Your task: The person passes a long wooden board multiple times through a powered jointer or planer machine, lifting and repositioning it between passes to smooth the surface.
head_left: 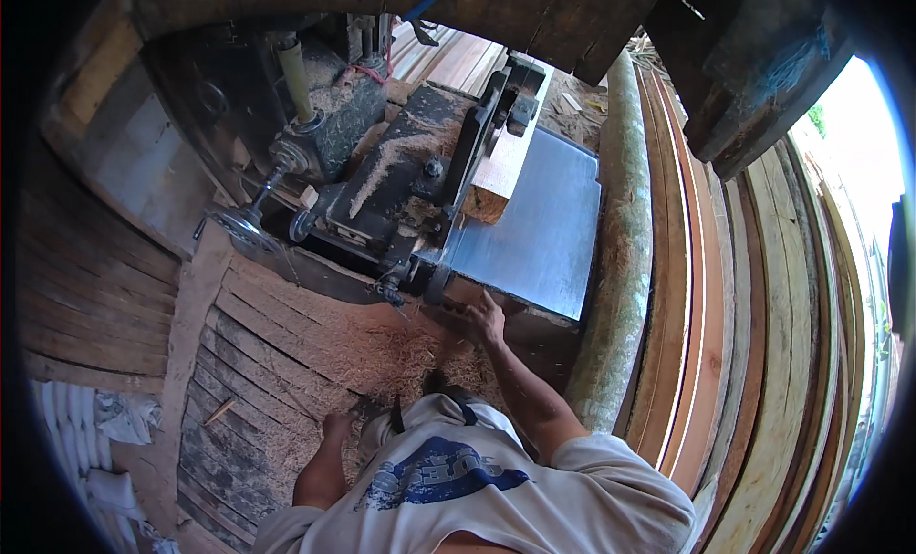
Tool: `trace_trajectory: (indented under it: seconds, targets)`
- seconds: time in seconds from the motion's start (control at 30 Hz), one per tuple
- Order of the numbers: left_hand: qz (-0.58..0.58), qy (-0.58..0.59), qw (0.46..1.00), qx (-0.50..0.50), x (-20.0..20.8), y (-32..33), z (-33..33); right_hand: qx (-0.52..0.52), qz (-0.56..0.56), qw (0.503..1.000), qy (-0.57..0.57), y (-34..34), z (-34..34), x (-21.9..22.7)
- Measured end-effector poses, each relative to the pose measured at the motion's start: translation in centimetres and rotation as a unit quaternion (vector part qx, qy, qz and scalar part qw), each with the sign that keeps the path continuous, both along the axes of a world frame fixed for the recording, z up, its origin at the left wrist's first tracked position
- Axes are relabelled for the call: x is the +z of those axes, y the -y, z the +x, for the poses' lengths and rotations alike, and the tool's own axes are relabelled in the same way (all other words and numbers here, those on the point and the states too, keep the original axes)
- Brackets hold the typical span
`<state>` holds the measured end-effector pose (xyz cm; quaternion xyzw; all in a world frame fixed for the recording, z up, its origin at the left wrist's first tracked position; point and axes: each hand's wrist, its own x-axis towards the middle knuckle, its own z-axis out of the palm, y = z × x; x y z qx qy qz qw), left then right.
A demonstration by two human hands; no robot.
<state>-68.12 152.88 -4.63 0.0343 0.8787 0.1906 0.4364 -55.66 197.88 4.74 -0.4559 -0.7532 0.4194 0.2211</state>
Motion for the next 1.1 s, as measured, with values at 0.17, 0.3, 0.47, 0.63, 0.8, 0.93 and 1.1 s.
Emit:
trace_trajectory:
  seconds: [0.17,0.3,0.47,0.63,0.8,0.93,1.1]
  targets:
    - [-0.123,0.07,0.973,0.181,-0.5,14.4,1.8,-0.041,-0.111,0.973,0.197,8.7,15.0,-3.4]
    - [-0.123,0.053,0.984,0.12,6.6,9.7,0.5,-0.113,-0.215,0.912,0.329,14.3,25.1,-4.5]
    - [0.054,0.038,0.998,0.024,2.0,4.6,-6.4,-0.136,-0.266,0.881,0.366,20.0,28.5,-7.1]
    - [0.121,-0.119,0.952,-0.253,10.2,-11.6,-9.3,-0.176,-0.263,0.91,0.267,27.1,28.9,-7.9]
    - [0.193,-0.19,0.926,-0.261,13.2,-15.8,-9.6,-0.184,-0.305,0.916,0.185,35.5,26.8,-7.4]
    - [0.189,-0.133,0.942,-0.243,10.8,-13.2,-6.8,-0.243,-0.4,0.862,0.194,42.0,29.6,-8.1]
    - [0.118,-0.067,0.954,-0.269,8.0,-9.2,-3.0,-0.235,-0.381,0.888,0.11,48.6,33.4,-8.9]
